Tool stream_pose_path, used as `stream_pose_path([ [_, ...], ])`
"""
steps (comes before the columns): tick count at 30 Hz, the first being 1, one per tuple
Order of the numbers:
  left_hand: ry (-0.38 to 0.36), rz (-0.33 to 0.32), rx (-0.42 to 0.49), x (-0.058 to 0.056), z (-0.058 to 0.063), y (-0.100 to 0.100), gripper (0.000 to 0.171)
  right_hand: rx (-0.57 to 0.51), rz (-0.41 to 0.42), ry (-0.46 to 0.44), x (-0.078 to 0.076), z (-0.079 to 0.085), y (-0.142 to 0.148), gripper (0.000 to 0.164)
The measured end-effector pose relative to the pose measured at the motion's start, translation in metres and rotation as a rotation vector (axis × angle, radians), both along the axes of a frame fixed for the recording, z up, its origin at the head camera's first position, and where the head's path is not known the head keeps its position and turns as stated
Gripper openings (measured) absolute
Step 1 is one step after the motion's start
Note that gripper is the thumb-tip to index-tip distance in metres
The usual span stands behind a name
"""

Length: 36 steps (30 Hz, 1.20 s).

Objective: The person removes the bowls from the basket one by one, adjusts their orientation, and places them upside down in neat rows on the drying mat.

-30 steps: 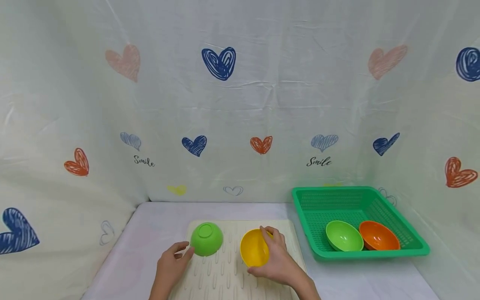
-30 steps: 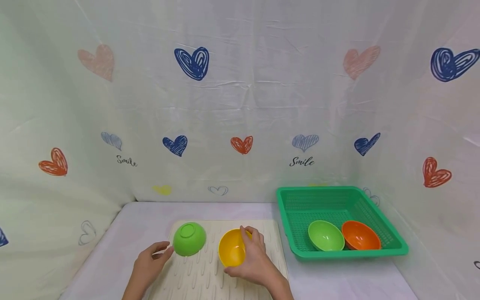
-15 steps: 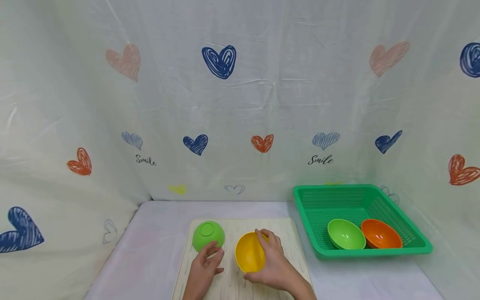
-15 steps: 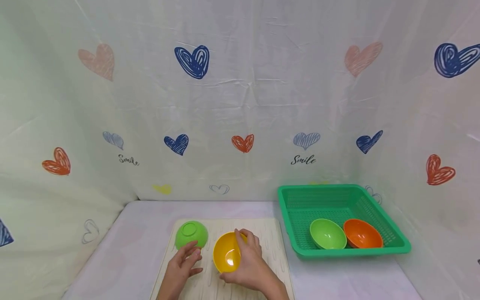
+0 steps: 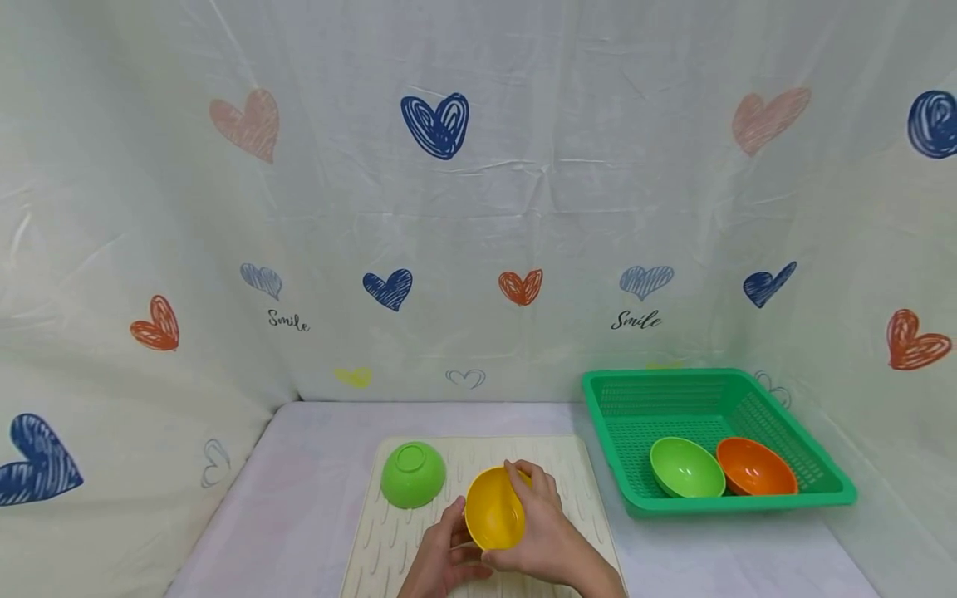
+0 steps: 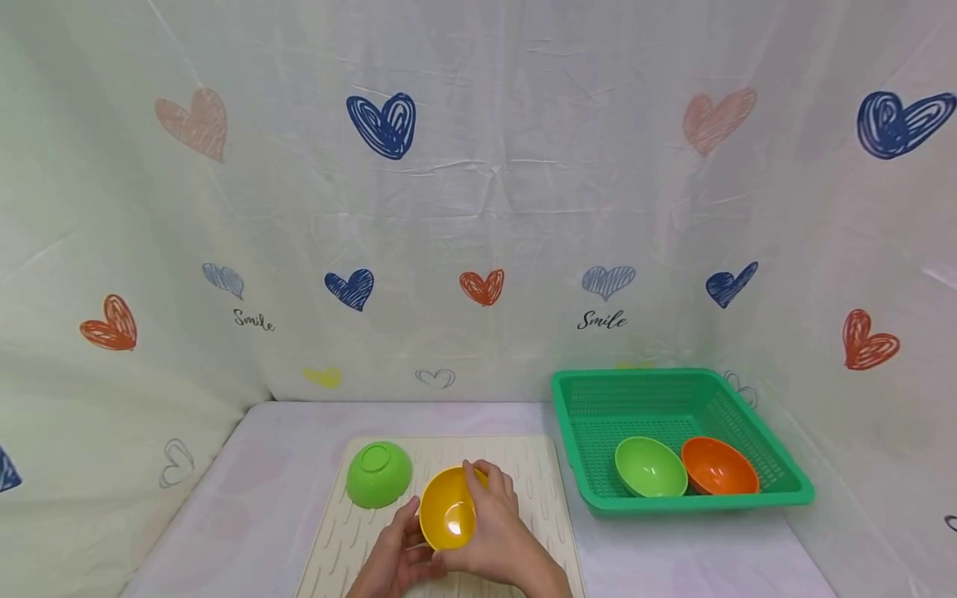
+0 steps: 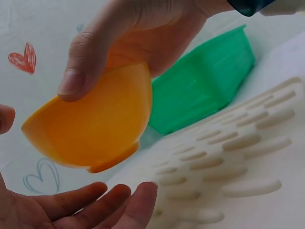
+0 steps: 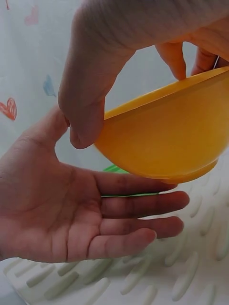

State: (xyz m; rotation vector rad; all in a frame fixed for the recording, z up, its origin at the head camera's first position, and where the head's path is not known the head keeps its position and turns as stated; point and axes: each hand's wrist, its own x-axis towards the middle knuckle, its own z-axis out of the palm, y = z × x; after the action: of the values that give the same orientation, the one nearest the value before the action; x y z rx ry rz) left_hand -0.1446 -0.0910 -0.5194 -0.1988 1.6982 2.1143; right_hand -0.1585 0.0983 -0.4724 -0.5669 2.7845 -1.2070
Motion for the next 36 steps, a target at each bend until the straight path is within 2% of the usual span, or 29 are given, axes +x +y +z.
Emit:
stream_pose_path([
  [13,-0.001,-0.039,0.09,0.002,-0.003,0.004,0.084,-0.006,0.02,0.018,0.002,0.002,0.001,0.116],
  [18,0.031,-0.017,0.083,0.0,-0.004,0.001,0.082,-0.005,0.034,0.015,0.003,0.003,0.003,0.117],
  [21,0.061,0.012,0.051,-0.003,0.0,-0.003,0.077,-0.029,0.043,-0.005,0.003,0.007,0.005,0.116],
  [27,0.157,0.094,-0.115,-0.007,0.019,-0.011,0.065,-0.113,-0.017,-0.049,0.003,0.019,0.011,0.11],
  [30,0.26,0.147,-0.227,-0.006,0.031,-0.015,0.063,-0.144,-0.058,-0.057,0.003,0.025,0.015,0.111],
  [33,0.39,0.207,-0.398,-0.004,0.042,-0.017,0.064,-0.161,-0.078,-0.053,0.003,0.029,0.02,0.113],
  [36,0.493,0.255,-0.528,-0.003,0.05,-0.018,0.063,-0.17,-0.089,-0.036,0.002,0.031,0.024,0.115],
])
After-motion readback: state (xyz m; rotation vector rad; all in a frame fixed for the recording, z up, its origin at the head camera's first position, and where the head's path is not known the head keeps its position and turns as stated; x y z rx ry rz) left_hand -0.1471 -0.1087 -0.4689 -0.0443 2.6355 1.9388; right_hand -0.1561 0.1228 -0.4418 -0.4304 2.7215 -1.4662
